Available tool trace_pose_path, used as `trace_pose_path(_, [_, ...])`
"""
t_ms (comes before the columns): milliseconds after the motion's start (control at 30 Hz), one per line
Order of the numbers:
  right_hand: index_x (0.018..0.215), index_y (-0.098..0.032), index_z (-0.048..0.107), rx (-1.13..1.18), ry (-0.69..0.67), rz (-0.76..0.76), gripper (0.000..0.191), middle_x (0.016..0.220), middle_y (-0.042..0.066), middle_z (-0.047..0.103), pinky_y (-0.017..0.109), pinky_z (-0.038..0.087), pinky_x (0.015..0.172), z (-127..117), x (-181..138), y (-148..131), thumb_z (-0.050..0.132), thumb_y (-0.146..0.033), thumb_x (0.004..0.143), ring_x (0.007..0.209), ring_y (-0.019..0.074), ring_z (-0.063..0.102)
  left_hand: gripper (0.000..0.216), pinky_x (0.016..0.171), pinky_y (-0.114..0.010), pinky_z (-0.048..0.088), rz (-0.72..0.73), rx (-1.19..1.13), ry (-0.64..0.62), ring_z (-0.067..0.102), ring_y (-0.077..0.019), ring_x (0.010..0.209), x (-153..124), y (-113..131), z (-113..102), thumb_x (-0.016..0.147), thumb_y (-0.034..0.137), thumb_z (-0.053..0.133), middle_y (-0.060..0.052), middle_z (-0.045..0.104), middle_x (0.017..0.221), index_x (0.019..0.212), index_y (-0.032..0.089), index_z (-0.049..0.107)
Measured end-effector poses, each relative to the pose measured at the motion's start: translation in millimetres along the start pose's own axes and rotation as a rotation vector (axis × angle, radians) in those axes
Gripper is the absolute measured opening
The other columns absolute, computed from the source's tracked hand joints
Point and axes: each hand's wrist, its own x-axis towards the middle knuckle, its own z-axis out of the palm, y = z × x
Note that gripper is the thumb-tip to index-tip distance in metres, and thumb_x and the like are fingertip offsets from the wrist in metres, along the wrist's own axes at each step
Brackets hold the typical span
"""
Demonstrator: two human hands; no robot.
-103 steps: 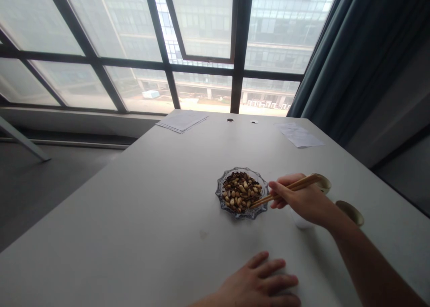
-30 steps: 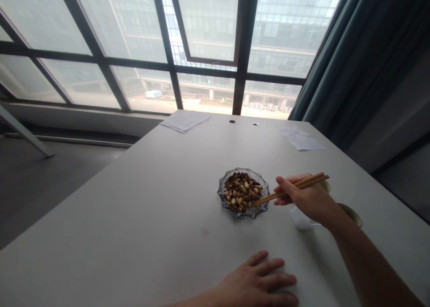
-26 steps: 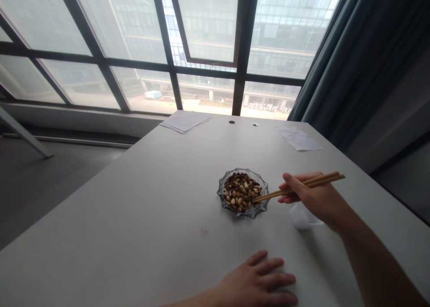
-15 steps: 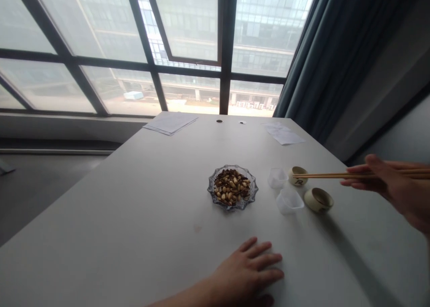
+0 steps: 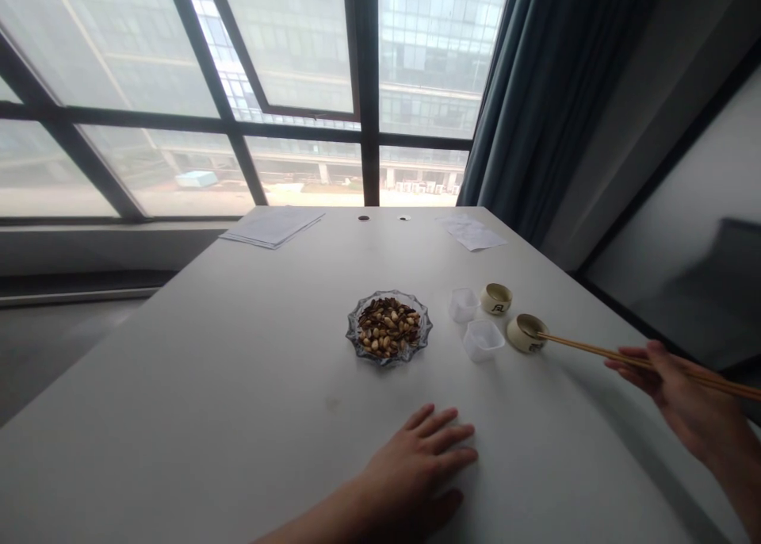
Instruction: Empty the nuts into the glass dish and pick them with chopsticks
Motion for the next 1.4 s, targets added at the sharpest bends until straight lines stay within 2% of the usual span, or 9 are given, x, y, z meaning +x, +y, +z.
trace_pose_path(233, [0.070, -0.030, 0.072, -0.101, -0.015, -0.050, 0.025, 0.078, 0.007, 0.073, 0.029, 0.064, 0.082, 0.7, -28.5, -47.5, 0.066, -0.044, 0.090, 0.073, 0.0238, 0.076, 0.049, 0.125, -0.049, 0.017, 0.011, 0.054, 0.031, 0.029, -0.0232, 0.151, -0.4, 1.7, -0.3, 0.094, 0.035, 0.056, 0.001, 0.044, 0.157, 0.143, 0.032, 0.049])
trace_pose_path(400, [0.072, -0.030, 0.074, -0.030, -0.055, -0.152, 0.025, 0.077, 0.007, 0.073, 0.035, 0.062, 0.080, 44.0, -50.5, -89.1, 0.071, -0.050, 0.087, 0.067, 0.0232, 0.074, 0.049, 0.125, -0.049, 0.019, 0.022, 0.082, 0.048, 0.030, -0.0230, 0.151, -1.2, 1.3, 1.1, 0.094, 0.036, 0.056, 0.001, 0.044, 0.157, 0.143, 0.032, 0.049])
trace_pose_path(567, [0.086, -0.020, 0.077, -0.077, -0.423, -0.257, 0.038, 0.074, 0.010, 0.076, 0.037, 0.063, 0.070, 129.6, -81.0, -107.4, 0.073, -0.057, 0.082, 0.067, 0.0249, 0.075, 0.048, 0.124, -0.048, 0.020, 0.027, 0.118, 0.057, 0.031, -0.0227, 0.150, -0.8, 0.8, 3.0, 0.095, 0.038, 0.056, 0.002, 0.045, 0.157, 0.142, 0.031, 0.049])
trace_pose_path(700, [0.084, -0.016, 0.077, -0.196, -0.856, -0.364, 0.039, 0.077, 0.009, 0.077, 0.030, 0.058, 0.065, 200.3, -107.2, -100.0, 0.066, -0.053, 0.091, 0.069, 0.0201, 0.073, 0.045, 0.124, -0.048, 0.019, 0.051, 0.143, 0.057, 0.032, -0.0238, 0.149, 0.5, -4.6, 7.9, 0.098, 0.043, 0.051, 0.002, 0.045, 0.156, 0.141, 0.030, 0.049])
trace_pose_path(867, [0.082, -0.015, 0.076, -0.287, -1.156, -0.404, 0.037, 0.074, 0.006, 0.075, 0.025, 0.052, 0.061, 256.2, -123.3, -83.7, 0.060, -0.046, 0.095, 0.068, 0.0177, 0.069, 0.044, 0.124, -0.045, 0.020, 0.121, 0.224, 0.081, 0.034, -0.0234, 0.148, 1.6, -17.0, 17.6, 0.103, 0.050, 0.041, 0.001, 0.045, 0.156, 0.141, 0.028, 0.050])
trace_pose_path(1000, [0.077, -0.016, 0.074, -0.369, -1.129, -0.357, 0.037, 0.071, 0.005, 0.075, 0.025, 0.051, 0.058, 266.0, -114.0, -84.7, 0.061, -0.046, 0.094, 0.066, 0.0192, 0.070, 0.038, 0.123, -0.041, 0.025, 0.175, 0.382, 0.126, 0.036, -0.0210, 0.147, 1.8, -27.7, 28.5, 0.106, 0.044, 0.039, 0.004, 0.045, 0.156, 0.138, 0.029, 0.054])
trace_pose_path(1167, [0.079, -0.018, 0.075, -0.523, -1.015, -0.306, 0.036, 0.068, 0.005, 0.074, 0.027, 0.055, 0.059, 251.6, -84.4, -98.0, 0.065, -0.052, 0.089, 0.065, 0.0215, 0.072, 0.034, 0.122, -0.039, 0.027, 0.218, 0.537, 0.170, 0.034, -0.0192, 0.148, 1.5, -33.5, 33.9, 0.106, 0.035, 0.042, 0.007, 0.044, 0.157, 0.137, 0.034, 0.056])
trace_pose_path(1300, [0.087, -0.017, 0.077, -0.442, -0.957, -0.268, 0.038, 0.076, 0.007, 0.077, 0.029, 0.059, 0.063, 248.6, -75.9, -100.4, 0.068, -0.053, 0.087, 0.071, 0.0229, 0.074, 0.034, 0.122, -0.038, 0.028, 0.221, 0.564, 0.173, 0.034, -0.0185, 0.148, 1.0, -33.6, 31.2, 0.106, 0.036, 0.042, 0.008, 0.043, 0.158, 0.137, 0.036, 0.056])
trace_pose_path(1400, [0.083, -0.017, 0.076, -0.363, -1.034, -0.256, 0.036, 0.076, 0.007, 0.077, 0.028, 0.059, 0.064, 256.1, -83.6, -95.8, 0.067, -0.052, 0.088, 0.072, 0.0224, 0.074, 0.035, 0.122, -0.038, 0.028, 0.227, 0.573, 0.177, 0.033, -0.0184, 0.149, 0.7, -34.7, 31.9, 0.106, 0.036, 0.042, 0.009, 0.042, 0.158, 0.138, 0.036, 0.056])
